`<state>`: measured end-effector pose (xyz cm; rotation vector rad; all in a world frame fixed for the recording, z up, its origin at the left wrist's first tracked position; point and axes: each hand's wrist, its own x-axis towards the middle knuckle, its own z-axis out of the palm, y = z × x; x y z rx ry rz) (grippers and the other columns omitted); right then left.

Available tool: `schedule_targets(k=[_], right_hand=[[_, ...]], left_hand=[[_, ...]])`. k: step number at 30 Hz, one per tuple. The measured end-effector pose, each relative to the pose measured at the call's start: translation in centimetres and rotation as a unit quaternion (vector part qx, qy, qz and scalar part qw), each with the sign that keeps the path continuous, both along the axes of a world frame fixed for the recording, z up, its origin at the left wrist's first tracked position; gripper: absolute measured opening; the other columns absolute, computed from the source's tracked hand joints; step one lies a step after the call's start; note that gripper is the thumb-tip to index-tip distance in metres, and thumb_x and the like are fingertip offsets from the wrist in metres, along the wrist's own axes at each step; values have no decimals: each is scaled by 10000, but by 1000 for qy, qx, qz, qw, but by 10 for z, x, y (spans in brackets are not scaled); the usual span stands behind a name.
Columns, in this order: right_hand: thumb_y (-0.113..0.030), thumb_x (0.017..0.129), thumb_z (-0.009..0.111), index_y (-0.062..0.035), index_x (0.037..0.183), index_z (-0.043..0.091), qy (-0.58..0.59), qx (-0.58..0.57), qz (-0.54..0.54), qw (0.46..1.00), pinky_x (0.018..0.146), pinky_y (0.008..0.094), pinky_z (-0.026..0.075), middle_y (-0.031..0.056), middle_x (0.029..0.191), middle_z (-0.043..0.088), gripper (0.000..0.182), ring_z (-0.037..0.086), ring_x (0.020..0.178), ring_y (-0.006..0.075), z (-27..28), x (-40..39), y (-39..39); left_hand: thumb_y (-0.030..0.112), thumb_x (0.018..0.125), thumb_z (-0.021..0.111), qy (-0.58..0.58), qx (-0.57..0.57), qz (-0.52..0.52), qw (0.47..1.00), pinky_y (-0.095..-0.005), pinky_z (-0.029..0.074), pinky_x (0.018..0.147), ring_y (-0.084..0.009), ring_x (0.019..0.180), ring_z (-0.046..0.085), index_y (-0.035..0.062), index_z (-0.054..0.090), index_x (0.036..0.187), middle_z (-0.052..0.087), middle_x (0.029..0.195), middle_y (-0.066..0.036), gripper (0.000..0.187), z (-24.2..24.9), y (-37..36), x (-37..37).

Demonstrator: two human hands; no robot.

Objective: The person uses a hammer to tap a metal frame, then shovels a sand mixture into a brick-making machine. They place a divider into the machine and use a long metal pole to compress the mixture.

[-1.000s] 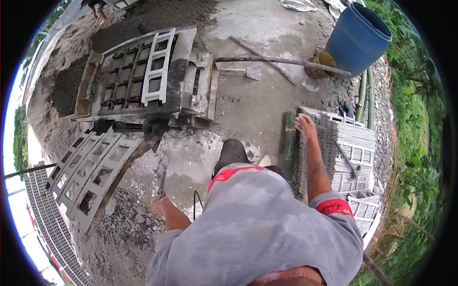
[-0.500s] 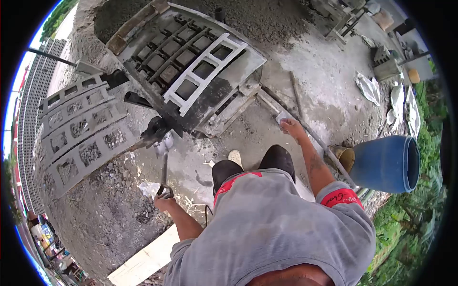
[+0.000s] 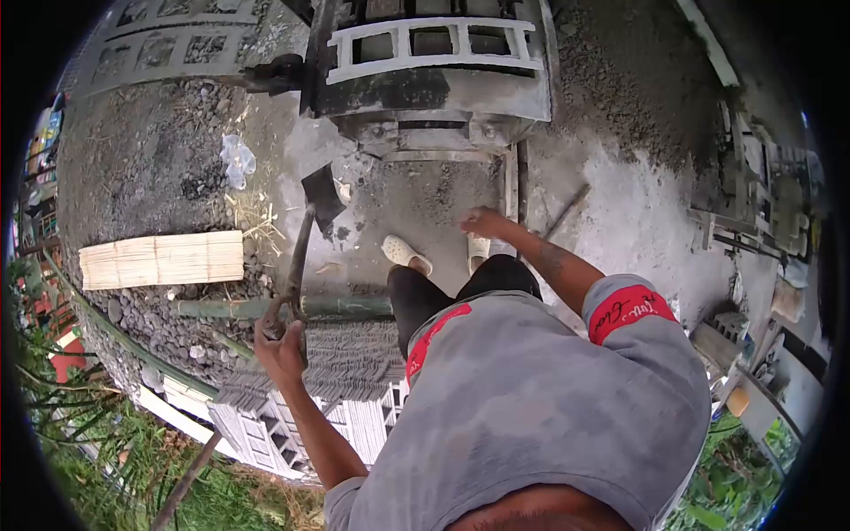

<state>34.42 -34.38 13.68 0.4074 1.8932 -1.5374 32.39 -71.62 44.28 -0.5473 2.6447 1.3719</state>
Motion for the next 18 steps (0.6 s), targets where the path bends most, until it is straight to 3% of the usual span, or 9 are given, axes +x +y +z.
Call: schedule_targets(k=[3, 5, 6, 8, 11, 13, 15, 16, 18], right_hand=[[-358, 854, 535, 26, 1124, 511, -82, -74, 152, 982, 734, 320, 501, 138, 960, 624, 470, 621, 834, 217, -27, 6, -53], [-469, 834, 493, 22, 1040, 561, -79, -91, 205, 971, 706, 364, 510, 129, 884, 653, 536, 637, 803, 241, -4, 12, -98], [-469, 834, 493, 22, 1040, 561, -88, -93, 218, 968, 706, 364, 510, 129, 884, 653, 536, 637, 803, 241, -5, 19, -123], [-564, 822, 447, 33, 1102, 519, -271, -87, 180, 942, 750, 432, 498, 163, 957, 634, 663, 625, 865, 273, -12, 31, -168], [-637, 800, 408, 33, 1154, 481, -405, -126, 76, 902, 758, 471, 489, 224, 1046, 590, 762, 609, 911, 313, -27, 63, -213], [-466, 820, 521, 39, 1029, 527, -429, -158, -10, 889, 692, 426, 519, 228, 953, 595, 547, 618, 808, 317, -55, 78, -234], [-234, 787, 601, 10, 878, 525, -357, -180, -313, 862, 590, 364, 529, 152, 749, 568, 271, 594, 662, 268, -104, 108, -240], [-69, 740, 589, -19, 771, 494, -362, -158, -310, 865, 506, 325, 506, 83, 631, 490, 111, 543, 550, 217, -79, 98, -238], [-78, 740, 590, -18, 768, 502, -365, -132, -312, 867, 498, 333, 499, 82, 632, 498, 110, 545, 541, 214, -100, 102, -235]], left_hand=[[65, 648, 633, -39, 48, 74, 995, -223, 315, 424, -66, 451, 401, 11, 496, 790, 435, 574, 8, 205, 21, 23, 70], [67, 641, 640, -68, 70, 104, 990, -226, 326, 434, -67, 467, 409, -16, 571, 936, 467, 574, 2, 314, 11, 24, 116], [73, 638, 654, -65, 86, 128, 986, -225, 329, 434, -68, 466, 411, -8, 546, 866, 466, 569, 0, 265, 9, 31, 134], [69, 635, 682, -51, 106, 172, 978, -223, 335, 428, -69, 455, 413, 27, 478, 737, 472, 555, -8, 232, -6, 42, 167], [24, 608, 700, -61, 212, 284, 933, -221, 368, 432, -88, 441, 449, 17, 472, 770, 487, 564, -28, 280, -29, 50, 209], [6, 597, 700, -54, 268, 331, 903, -231, 389, 430, -103, 434, 461, 7, 468, 796, 488, 563, -40, 306, -58, 49, 234], [-14, 598, 684, -45, 332, 387, 859, -245, 404, 428, -118, 430, 467, 1, 465, 814, 488, 561, -53, 308, -96, 41, 264], [-34, 600, 669, -17, 389, 424, 817, -258, 418, 425, -132, 427, 473, -5, 462, 831, 488, 560, -66, 312, -119, 40, 272], [-46, 610, 630, -21, 424, 466, 777, -284, 416, 420, -153, 415, 457, -2, 460, 856, 480, 566, -74, 302, -154, 33, 286]])
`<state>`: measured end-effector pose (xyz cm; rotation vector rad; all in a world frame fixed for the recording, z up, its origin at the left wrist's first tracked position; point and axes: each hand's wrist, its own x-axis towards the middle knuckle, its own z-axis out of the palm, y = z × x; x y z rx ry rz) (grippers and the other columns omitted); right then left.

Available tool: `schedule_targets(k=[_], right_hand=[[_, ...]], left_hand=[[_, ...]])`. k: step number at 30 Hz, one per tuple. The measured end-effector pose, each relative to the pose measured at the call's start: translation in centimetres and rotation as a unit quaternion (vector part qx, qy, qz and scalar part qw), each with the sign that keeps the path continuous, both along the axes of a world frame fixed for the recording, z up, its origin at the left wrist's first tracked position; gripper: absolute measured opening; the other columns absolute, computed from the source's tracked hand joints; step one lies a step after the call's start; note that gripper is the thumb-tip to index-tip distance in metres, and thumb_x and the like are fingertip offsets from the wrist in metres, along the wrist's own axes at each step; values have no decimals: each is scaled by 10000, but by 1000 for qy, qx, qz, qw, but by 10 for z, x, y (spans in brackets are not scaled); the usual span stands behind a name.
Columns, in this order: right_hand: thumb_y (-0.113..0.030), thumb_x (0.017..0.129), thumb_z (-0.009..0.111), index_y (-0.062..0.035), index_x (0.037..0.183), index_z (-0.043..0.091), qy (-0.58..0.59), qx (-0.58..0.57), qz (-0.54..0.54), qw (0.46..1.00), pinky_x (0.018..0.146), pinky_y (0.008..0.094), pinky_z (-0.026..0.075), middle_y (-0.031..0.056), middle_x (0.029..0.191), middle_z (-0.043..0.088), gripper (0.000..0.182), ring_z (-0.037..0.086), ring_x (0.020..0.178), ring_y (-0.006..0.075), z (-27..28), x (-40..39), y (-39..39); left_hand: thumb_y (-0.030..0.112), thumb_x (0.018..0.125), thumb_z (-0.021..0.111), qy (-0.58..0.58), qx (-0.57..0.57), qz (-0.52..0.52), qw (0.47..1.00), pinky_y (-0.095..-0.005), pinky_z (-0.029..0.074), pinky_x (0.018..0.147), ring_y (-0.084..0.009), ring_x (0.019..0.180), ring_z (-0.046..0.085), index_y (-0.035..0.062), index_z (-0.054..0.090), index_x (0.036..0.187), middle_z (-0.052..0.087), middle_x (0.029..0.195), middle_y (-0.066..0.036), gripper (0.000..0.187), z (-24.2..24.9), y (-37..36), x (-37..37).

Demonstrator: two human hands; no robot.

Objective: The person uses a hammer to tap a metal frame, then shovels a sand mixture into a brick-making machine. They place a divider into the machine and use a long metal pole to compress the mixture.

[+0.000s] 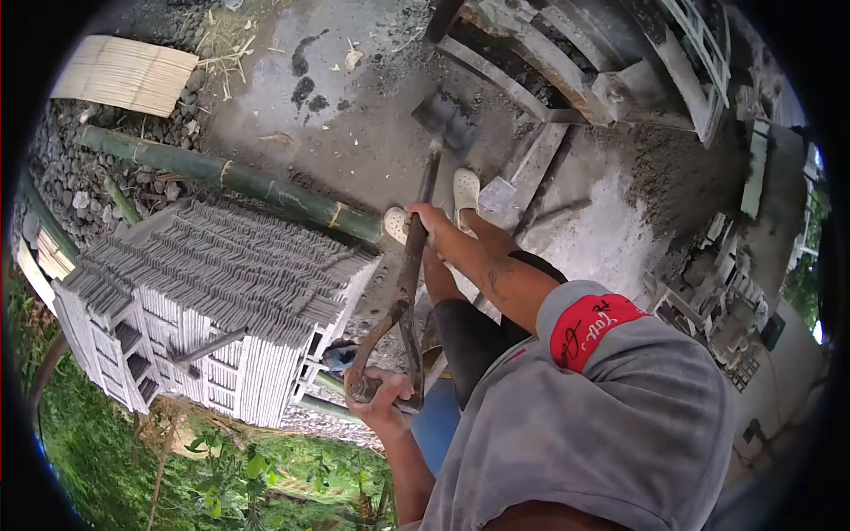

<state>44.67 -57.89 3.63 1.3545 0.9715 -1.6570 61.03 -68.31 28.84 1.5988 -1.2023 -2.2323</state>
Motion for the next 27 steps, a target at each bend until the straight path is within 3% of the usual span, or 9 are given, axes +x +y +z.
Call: schedule_targets(k=[3, 7, 13, 15, 18, 19, 23, 25, 27], right_hand=[[-97, 746, 587, -20, 754, 514, 16, 49, 7, 999, 495, 338, 492, 73, 621, 503, 106, 544, 525, 209, -59, 5, 7], [-125, 761, 582, -32, 742, 514, 53, 40, -45, 997, 482, 324, 480, 73, 624, 522, 117, 548, 525, 203, -95, -28, 30], [-161, 773, 584, -55, 754, 503, 117, 81, -90, 986, 488, 325, 473, 71, 625, 518, 135, 551, 549, 193, -162, -123, 91], [-149, 769, 577, -54, 749, 487, 115, 46, -8, 992, 494, 332, 475, 66, 614, 503, 132, 532, 534, 190, -163, -146, 82], [-127, 765, 567, -59, 736, 475, 113, 84, -71, 988, 510, 335, 483, 62, 614, 493, 118, 518, 540, 189, -182, -115, 50], [-106, 758, 557, -51, 732, 472, 89, 72, -120, 986, 515, 345, 485, 64, 615, 485, 105, 515, 539, 200, -177, -100, 34], [-104, 761, 574, -23, 763, 475, 66, 32, -114, 991, 526, 400, 479, 102, 653, 484, 128, 503, 536, 225, -118, -54, -20], [-117, 761, 575, -32, 748, 467, 109, 20, -153, 982, 516, 394, 468, 97, 641, 484, 138, 501, 529, 222, -131, -76, -6], [-123, 756, 565, -37, 742, 462, 146, -4, -105, 984, 516, 380, 463, 91, 625, 483, 135, 496, 517, 219, -188, -129, 73]], left_hand=[[-74, 624, 566, -2, 72, 74, 995, -329, 409, 417, -184, 399, 440, 30, 460, 888, 479, 585, -86, 302, -52, -7, 2], [-65, 612, 570, -18, 137, 87, 987, -346, 403, 431, -187, 396, 435, 41, 469, 847, 478, 590, -78, 277, -122, 6, -44], [-67, 633, 555, 81, 99, -87, 988, -310, 377, 399, -189, 378, 424, 11, 452, 804, 462, 558, -75, 214, -252, 66, -148], [-75, 649, 544, 111, 164, -18, 980, -313, 380, 405, -189, 382, 433, 14, 446, 798, 457, 546, -74, 199, -282, 36, -159], [-78, 655, 533, 83, 216, -25, 972, -314, 375, 402, -186, 390, 442, 19, 453, 805, 465, 556, -79, 195, -297, 7, -132], [-83, 651, 525, 60, 193, -6, 979, -312, 367, 399, -177, 396, 438, 31, 470, 810, 472, 569, -77, 203, -280, -8, -120], [-25, 679, 476, 86, 178, -36, 980, -283, 361, 384, -125, 392, 401, 45, 493, 841, 382, 558, -39, 177, -219, -66, -87], [-37, 682, 485, 104, 195, -33, 975, -284, 365, 386, -133, 401, 417, 31, 487, 836, 406, 556, -43, 168, -224, -52, -116], [-58, 683, 498, 64, 131, -73, 987, -291, 370, 393, -148, 413, 436, 21, 480, 820, 436, 551, -52, 160, -257, 18, -167]])
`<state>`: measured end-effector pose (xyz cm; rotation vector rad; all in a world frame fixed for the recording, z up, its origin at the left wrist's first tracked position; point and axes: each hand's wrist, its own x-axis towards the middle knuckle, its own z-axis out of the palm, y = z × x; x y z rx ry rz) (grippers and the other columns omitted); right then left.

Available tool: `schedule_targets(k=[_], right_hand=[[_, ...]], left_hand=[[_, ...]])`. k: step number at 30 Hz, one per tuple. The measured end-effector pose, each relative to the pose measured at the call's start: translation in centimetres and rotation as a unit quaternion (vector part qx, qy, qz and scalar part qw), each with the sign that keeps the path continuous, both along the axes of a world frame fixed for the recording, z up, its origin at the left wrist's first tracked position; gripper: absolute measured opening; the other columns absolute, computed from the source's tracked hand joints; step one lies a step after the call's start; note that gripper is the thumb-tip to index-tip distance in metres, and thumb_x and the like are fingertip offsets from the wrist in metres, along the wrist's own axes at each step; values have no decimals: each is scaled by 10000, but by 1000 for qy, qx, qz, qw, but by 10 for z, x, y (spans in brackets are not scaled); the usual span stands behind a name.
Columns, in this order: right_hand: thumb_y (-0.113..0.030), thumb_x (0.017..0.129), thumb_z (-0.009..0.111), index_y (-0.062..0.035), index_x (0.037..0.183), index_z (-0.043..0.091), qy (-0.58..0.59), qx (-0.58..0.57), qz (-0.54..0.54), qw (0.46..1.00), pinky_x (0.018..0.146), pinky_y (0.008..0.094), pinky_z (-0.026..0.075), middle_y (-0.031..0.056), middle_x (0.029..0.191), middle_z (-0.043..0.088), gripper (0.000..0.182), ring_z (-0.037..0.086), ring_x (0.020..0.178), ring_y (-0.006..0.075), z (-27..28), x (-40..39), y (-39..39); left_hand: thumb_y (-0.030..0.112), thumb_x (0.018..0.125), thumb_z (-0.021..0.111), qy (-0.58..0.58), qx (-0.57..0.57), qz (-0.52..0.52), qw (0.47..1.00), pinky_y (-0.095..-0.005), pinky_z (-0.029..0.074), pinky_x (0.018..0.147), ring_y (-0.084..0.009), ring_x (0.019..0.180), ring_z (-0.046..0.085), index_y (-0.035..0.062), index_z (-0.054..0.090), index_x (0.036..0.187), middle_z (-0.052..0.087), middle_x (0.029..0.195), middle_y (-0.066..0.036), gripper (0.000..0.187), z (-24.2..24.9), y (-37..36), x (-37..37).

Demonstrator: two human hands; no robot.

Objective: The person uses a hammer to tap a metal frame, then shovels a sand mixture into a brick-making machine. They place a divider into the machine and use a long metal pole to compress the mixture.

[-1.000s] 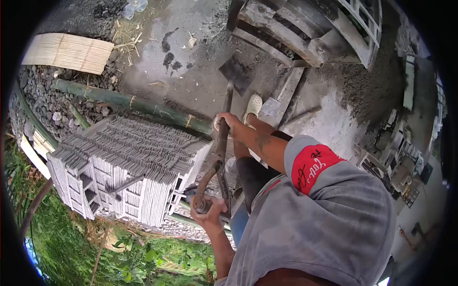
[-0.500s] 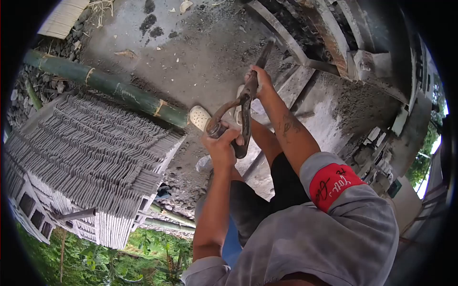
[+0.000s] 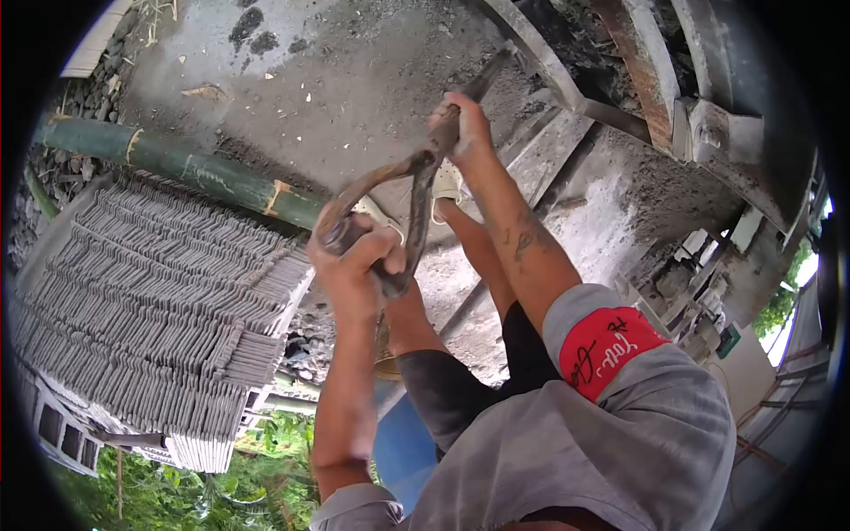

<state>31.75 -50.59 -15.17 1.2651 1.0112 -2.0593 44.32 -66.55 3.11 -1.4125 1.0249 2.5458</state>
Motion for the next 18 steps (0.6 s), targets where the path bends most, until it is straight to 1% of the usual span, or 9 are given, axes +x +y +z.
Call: schedule_targets(k=[5, 6, 8, 10, 11, 14, 15, 17, 18], right_hand=[[-111, 741, 539, -46, 723, 468, -5, 116, 19, 993, 523, 356, 460, 83, 608, 472, 98, 492, 527, 213, 22, -5, -30], [-107, 744, 534, -45, 737, 469, -42, 88, -51, 994, 513, 357, 460, 84, 608, 469, 91, 493, 526, 219, 11, 2, -47], [-108, 740, 542, -29, 771, 452, -53, 18, -49, 997, 498, 386, 466, 108, 635, 479, 123, 507, 521, 243, 36, 40, -89], [-106, 733, 549, -12, 779, 444, -75, 11, -57, 995, 478, 407, 462, 124, 624, 476, 149, 529, 530, 263, 62, 65, -136], [-108, 745, 567, -20, 732, 488, -82, -13, -43, 996, 563, 413, 486, 114, 625, 497, 119, 523, 545, 257, 78, 68, -147], [-116, 740, 571, -23, 711, 493, -30, 19, -20, 999, 553, 393, 481, 119, 592, 500, 125, 527, 537, 256, 62, 48, -125], [-128, 729, 580, -34, 690, 508, -37, 32, -54, 997, 545, 382, 474, 114, 578, 521, 125, 536, 527, 250, 52, 25, -97], [-133, 726, 578, -50, 684, 521, -5, -27, 27, 999, 536, 372, 473, 96, 594, 542, 109, 540, 524, 235, -8, -25, -8], [-129, 726, 569, -71, 669, 528, 4, 80, 57, 995, 534, 360, 475, 70, 583, 533, 91, 529, 518, 215, 2, -28, -23]], left_hand=[[-61, 641, 593, 9, 78, 36, 996, -290, 376, 389, -168, 384, 462, -13, 454, 747, 462, 517, -74, 181, -45, -24, 6], [-77, 641, 580, 19, 30, 14, 999, -287, 376, 380, -174, 384, 462, -16, 456, 774, 461, 530, -75, 192, -22, -41, 11], [-102, 638, 539, -21, 16, 42, 999, -283, 369, 366, -175, 380, 448, -13, 495, 833, 481, 583, -85, 218, 22, -87, 35], [-17, 705, 492, 8, 15, 20, 1000, -278, 360, 369, -123, 409, 394, 43, 538, 856, 428, 592, -47, 168, 41, -134, 63], [-17, 705, 492, 12, 13, 18, 1000, -278, 360, 369, -123, 409, 394, 43, 538, 856, 428, 592, -47, 168, 48, -140, 61], [-25, 694, 473, 34, 19, -9, 999, -259, 364, 355, -120, 386, 387, 30, 529, 838, 430, 590, -45, 164, 45, -129, 32], [-38, 670, 516, -4, 23, 18, 1000, -266, 360, 354, -149, 372, 428, -6, 490, 835, 455, 555, -72, 169, 31, -98, 8], [-50, 655, 572, -17, -15, 15, 1000, -270, 361, 373, -153, 382, 443, -4, 459, 788, 471, 541, -66, 181, 1, -38, -18], [-53, 645, 594, 7, -23, 19, 1000, -272, 359, 378, -154, 386, 447, -5, 453, 776, 472, 536, -64, 198, -7, -37, -27]])
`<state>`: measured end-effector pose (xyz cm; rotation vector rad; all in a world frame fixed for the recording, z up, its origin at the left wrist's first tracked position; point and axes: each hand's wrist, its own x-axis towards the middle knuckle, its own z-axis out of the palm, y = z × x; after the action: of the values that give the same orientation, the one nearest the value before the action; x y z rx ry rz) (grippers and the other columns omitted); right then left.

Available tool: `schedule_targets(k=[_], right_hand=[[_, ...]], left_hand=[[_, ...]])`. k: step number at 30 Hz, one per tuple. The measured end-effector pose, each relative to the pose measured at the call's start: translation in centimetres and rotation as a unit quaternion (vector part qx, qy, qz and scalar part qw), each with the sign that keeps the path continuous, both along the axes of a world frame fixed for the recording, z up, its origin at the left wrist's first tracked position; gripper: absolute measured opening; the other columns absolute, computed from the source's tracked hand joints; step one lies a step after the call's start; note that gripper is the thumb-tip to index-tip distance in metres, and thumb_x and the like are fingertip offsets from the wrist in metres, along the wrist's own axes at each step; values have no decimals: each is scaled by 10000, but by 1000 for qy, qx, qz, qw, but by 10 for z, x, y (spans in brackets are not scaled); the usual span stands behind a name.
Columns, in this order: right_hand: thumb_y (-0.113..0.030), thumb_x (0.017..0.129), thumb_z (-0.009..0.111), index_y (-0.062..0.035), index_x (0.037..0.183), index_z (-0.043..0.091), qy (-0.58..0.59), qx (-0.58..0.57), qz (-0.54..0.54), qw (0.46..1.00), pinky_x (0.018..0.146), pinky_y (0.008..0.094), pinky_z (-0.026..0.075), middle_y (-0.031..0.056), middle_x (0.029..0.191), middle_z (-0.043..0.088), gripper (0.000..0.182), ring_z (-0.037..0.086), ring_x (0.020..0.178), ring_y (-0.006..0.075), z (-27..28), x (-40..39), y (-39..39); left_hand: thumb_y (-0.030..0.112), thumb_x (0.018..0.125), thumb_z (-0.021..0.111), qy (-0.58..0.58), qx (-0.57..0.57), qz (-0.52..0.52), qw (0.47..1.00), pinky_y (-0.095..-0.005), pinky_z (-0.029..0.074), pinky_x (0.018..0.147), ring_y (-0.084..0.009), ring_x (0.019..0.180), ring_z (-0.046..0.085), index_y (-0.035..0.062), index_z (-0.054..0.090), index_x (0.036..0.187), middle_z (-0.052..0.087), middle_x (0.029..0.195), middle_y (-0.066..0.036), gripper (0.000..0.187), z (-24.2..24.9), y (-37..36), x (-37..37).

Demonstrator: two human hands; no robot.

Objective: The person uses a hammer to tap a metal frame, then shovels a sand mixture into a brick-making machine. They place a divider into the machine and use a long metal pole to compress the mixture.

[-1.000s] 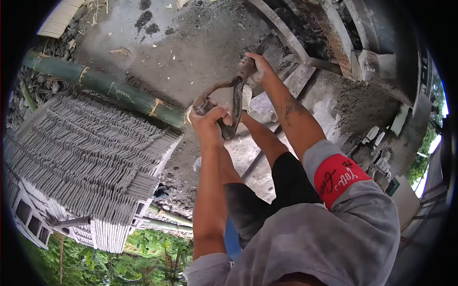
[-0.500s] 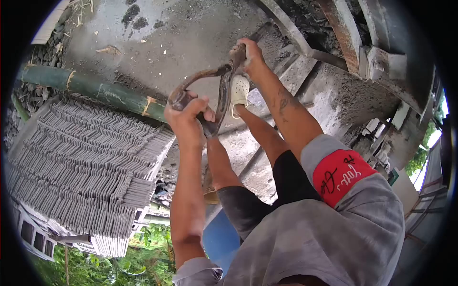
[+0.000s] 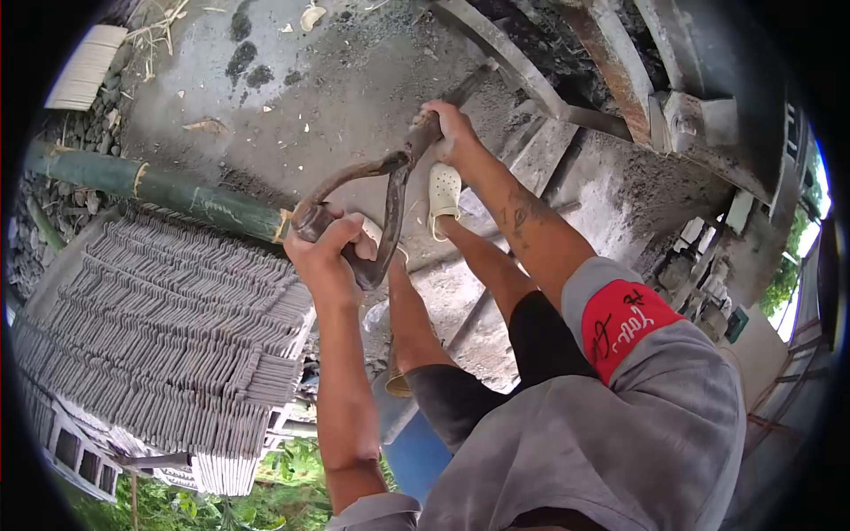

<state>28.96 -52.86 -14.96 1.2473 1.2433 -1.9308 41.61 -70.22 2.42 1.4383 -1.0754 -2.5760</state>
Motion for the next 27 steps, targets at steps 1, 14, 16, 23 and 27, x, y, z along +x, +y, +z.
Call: schedule_targets(k=[1, 14, 16, 23, 27], right_hand=[[-109, 727, 561, -38, 747, 508, -73, 86, 156, 981, 562, 366, 481, 89, 642, 518, 92, 519, 536, 224, 20, 12, 4], [-117, 723, 584, -50, 737, 501, -44, 29, 57, 997, 506, 339, 485, 70, 579, 506, 108, 528, 503, 213, -9, -11, 62], [-119, 718, 566, -36, 761, 505, -2, 40, 58, 998, 531, 388, 485, 106, 607, 519, 112, 535, 521, 243, -10, -7, 51], [-21, 708, 560, 31, 873, 413, -82, -16, -37, 996, 494, 386, 493, 118, 652, 477, 227, 521, 518, 243, 44, 112, -49], [-78, 716, 597, 4, 750, 486, -44, -22, -41, 998, 530, 368, 489, 115, 599, 482, 142, 522, 517, 254, 24, 102, -61]], left_hand=[[-53, 654, 576, -26, 11, -16, 999, -288, 368, 383, -157, 387, 435, 1, 452, 790, 460, 536, -68, 192, 4, 2, 31], [-45, 619, 591, -3, -37, -41, 998, -260, 352, 371, -143, 377, 468, -1, 456, 731, 477, 523, -53, 180, -17, 66, 25], [-34, 606, 606, 17, -11, 18, 1000, -267, 360, 376, -153, 371, 464, 4, 457, 715, 479, 524, -63, 188, -32, 62, 26], [-88, 644, 531, -52, 49, 108, 992, -293, 383, 345, -183, 349, 426, -39, 459, 864, 438, 551, -79, 236, 31, -24, 129], [-30, 702, 423, 7, 70, 24, 997, -252, 343, 323, -111, 338, 393, -125, 442, 1028, 384, 496, -34, 340, 40, -45, 95]])
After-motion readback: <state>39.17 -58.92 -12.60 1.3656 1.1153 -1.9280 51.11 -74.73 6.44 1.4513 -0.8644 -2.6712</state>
